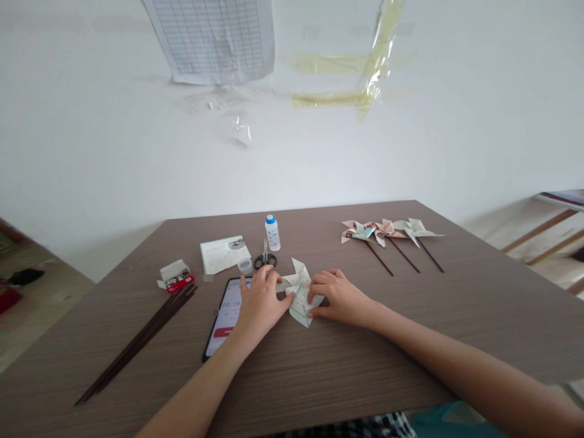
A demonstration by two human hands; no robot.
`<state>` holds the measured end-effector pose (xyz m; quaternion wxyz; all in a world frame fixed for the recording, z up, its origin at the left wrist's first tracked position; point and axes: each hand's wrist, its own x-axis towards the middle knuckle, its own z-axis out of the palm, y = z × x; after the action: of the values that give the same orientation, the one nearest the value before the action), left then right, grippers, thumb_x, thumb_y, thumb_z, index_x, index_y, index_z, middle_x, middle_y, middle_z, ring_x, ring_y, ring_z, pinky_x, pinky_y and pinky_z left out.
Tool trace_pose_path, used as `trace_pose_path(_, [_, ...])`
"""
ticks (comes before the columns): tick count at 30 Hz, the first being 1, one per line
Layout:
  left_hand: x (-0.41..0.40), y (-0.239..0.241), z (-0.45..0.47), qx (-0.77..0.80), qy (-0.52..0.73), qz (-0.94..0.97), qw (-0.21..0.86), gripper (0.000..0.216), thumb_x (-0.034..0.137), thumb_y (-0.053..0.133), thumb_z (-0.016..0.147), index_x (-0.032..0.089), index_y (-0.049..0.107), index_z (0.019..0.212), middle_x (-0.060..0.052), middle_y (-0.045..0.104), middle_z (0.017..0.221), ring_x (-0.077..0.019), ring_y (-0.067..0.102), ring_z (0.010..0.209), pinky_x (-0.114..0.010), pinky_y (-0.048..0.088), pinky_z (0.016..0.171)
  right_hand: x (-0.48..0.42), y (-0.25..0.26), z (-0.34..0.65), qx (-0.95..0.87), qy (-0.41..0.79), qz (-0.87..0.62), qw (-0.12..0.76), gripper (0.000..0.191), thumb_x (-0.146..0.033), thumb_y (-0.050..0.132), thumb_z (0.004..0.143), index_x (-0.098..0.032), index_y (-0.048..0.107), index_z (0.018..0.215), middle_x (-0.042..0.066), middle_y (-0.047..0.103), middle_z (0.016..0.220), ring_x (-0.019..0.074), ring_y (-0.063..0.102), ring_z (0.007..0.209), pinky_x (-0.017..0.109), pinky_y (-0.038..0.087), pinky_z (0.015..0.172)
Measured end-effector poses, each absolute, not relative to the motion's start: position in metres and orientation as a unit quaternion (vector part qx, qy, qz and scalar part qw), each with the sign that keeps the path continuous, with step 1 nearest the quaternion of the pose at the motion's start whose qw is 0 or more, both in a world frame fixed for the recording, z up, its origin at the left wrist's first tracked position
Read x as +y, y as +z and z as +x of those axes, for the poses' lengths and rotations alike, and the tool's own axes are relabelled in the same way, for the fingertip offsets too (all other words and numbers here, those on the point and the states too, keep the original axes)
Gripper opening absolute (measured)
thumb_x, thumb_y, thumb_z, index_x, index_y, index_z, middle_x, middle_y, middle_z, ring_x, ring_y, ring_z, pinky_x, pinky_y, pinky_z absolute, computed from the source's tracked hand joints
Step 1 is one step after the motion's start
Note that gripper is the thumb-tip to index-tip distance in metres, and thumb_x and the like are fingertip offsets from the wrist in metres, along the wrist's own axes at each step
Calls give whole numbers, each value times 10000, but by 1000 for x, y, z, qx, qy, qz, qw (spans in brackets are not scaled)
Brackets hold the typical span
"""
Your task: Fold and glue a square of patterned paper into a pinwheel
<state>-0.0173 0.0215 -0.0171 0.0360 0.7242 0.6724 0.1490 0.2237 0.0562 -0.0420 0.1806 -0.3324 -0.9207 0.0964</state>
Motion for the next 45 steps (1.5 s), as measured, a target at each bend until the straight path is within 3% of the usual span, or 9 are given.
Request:
trace_pose_path(6, [21, -18, -18, 671, 145, 727, 18, 139, 321, 812, 990, 250, 813, 1109, -178, 684, 1646, -422, 639, 1546, -790, 367, 1363, 59, -43, 226, -934, 94, -283, 199, 86, -276, 835, 1063, -299, 833, 1146, 48, 861, 1160, 270, 789, 1120, 474, 514, 1133])
trace_pose_path(13, [20, -21, -19, 665, 149, 732, 11, 168, 327, 802, 1017, 247, 845, 1158, -192, 678, 1664, -423, 630, 1561, -812, 354, 1363, 62, -33, 237, -944, 135, -235, 187, 345, -69, 715, 1021, -301, 837, 1245, 52, 869, 1249, 264, 801, 1201, 521, 479, 1257])
trace_pose_path(18, [20, -18, -18, 669, 147, 728, 23, 148, 332, 810, 1022, 246, 830, 1140, -191, 673, 1666, -419, 627, 1571, -823, 339, 1368, 63, -35, 235, -937, 144, -254, 192, 213, -167, 708, 1098, -313, 861, 1118, 35, 873, 1158, 254, 807, 1142, 536, 489, 1263])
trace_pose_path(25, [21, -20, -19, 663, 164, 730, 26, 146, 281, 796, 1001, 240, 763, 1138, -183, 689, 1615, -417, 645, 1535, -805, 364, 1357, 66, -48, 227, -901, 161, -325, 240, 139, -234, 742, 1117, -273, 851, 1039, 45, 879, 1033, 258, 823, 1018, 488, 567, 1148])
trace_pose_path(29, [23, -26, -19, 653, 180, 736, 26, 258, 242, 786, 986, 238, 740, 1240, -170, 706, 1572, -408, 641, 1530, -795, 390, 1338, 67, -55, 219, -872, 171, -375, 263, 101, -219, 764, 1089, -254, 858, 1076, 33, 877, 946, 246, 836, 920, 454, 602, 1073])
trace_pose_path(34, [25, -28, -19, 641, 186, 744, 38, 393, 213, 780, 989, 221, 732, 1379, -191, 700, 1574, -403, 622, 1558, -765, 411, 1336, 67, -60, 212, -848, 176, -412, 285, 142, -190, 794, 1057, -230, 831, 1188, 21, 870, 919, 225, 829, 836, 454, 594, 1098])
trace_pose_path(39, [26, -28, -19, 622, 184, 760, 47, 429, 202, 790, 999, 264, 780, 1424, -188, 671, 1606, -409, 605, 1585, -757, 432, 1331, 65, -63, 209, -866, 127, -392, 285, 118, -192, 718, 1114, -244, 823, 1100, 47, 892, 1015, 237, 827, 928, 464, 548, 1124])
trace_pose_path(45, [27, -29, -20, 605, 193, 771, 47, 310, 203, 807, 1000, 298, 865, 1290, -170, 664, 1632, -407, 597, 1598, -720, 456, 1335, 65, -66, 207, -870, 110, -389, 284, 186, -189, 671, 1143, -257, 839, 1103, 52, 885, 1054, 244, 814, 983, 452, 527, 1104])
